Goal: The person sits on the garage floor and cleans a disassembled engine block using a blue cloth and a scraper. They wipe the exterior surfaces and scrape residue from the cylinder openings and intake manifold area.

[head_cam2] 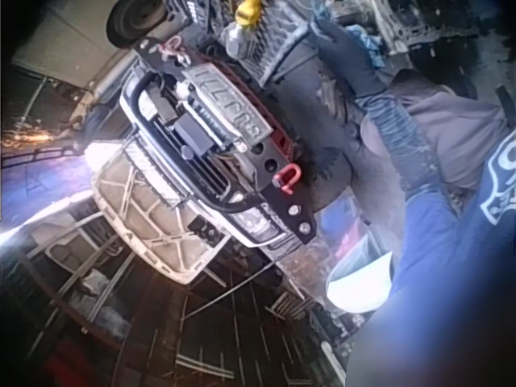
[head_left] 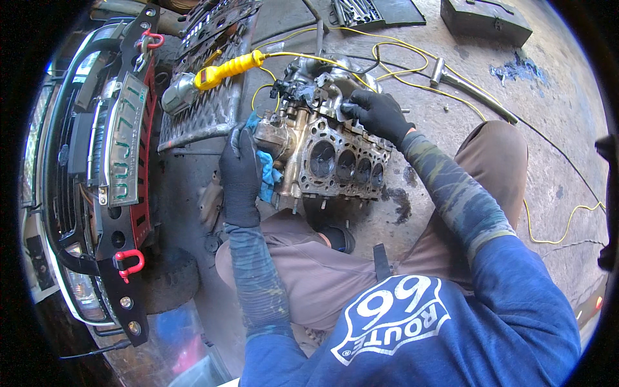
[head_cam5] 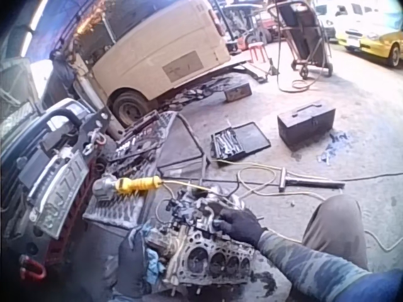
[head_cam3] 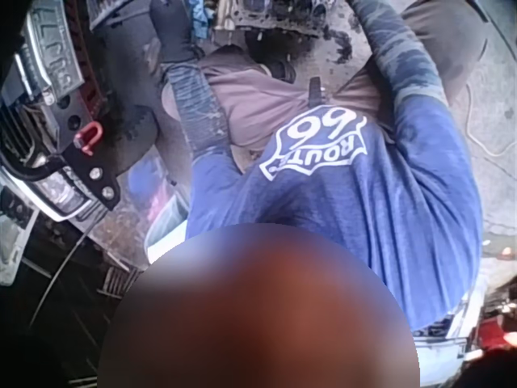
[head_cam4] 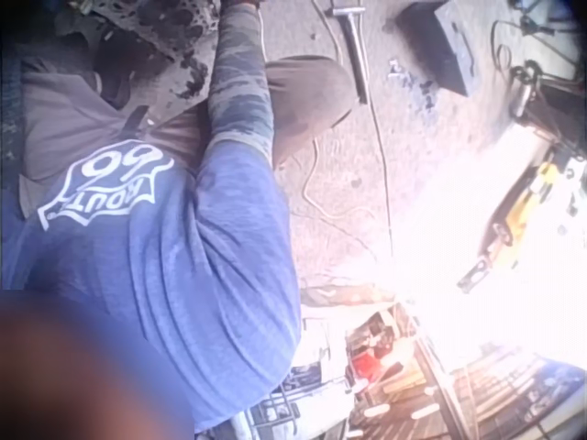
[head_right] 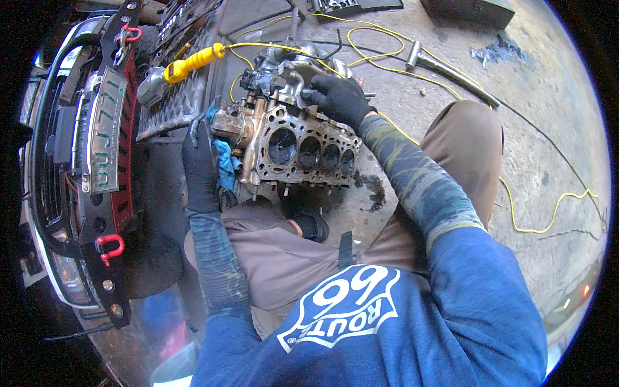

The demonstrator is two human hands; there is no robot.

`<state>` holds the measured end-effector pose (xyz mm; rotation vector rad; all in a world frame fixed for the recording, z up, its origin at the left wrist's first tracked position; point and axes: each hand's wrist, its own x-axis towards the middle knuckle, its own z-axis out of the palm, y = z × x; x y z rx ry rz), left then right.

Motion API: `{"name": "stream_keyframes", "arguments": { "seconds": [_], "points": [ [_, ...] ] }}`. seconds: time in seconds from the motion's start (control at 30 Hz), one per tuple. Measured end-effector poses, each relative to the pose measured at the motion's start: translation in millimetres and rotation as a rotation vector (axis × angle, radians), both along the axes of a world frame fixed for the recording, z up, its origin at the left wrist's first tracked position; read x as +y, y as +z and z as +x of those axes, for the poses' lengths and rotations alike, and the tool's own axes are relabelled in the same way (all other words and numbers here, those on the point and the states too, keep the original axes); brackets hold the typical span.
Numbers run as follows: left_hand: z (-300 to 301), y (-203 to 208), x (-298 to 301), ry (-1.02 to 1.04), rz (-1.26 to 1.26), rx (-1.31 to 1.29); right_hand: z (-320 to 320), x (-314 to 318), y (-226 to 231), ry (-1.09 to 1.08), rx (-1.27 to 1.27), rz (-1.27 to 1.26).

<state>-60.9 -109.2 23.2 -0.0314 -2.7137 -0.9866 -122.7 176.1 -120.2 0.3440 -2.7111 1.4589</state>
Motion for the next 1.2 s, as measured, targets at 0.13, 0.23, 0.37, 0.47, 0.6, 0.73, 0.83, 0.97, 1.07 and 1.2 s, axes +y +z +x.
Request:
{"name": "stream_keyframes", "arguments": {
  "seconds": [0.13,0.23,0.37,0.47,0.6,0.73,0.83,0.97,1.07,1.2],
  "points": [
    [0,-2,-2,0.007,-0.02,-0.035,-2,0,-2,-0.005,0.103,0.028],
    [-2,-3,-3,0.009,-0.037,-0.008,-3,1,-1,0.004,0.032,0.012],
    [-2,-2,-2,0.047,-0.029,-0.074,-4,-4,2,0.044,-0.011,-0.048],
    [0,0,-2,0.066,-0.046,-0.13,-6,-11,5,0.093,0.217,-0.083],
    [0,0,-2,0.027,-0.015,-0.069,-7,-10,12,0.054,0.048,0.055],
    [0,-4,-3,0.046,-0.034,-0.042,-7,-7,15,0.058,0.262,0.085],
    [-1,-6,-4,0.058,-0.023,-0.053,-7,-7,15,0.058,0.248,0.112],
    [0,-6,-4,0.059,-0.011,-0.039,-8,-7,13,0.05,0.299,0.099],
    [-1,-6,-3,0.063,-0.062,-0.032,-8,-8,12,0.079,0.384,0.079],
    [-1,-5,-3,0.063,-0.029,-0.04,-6,-8,14,0.018,0.278,0.193]
  ]
}}
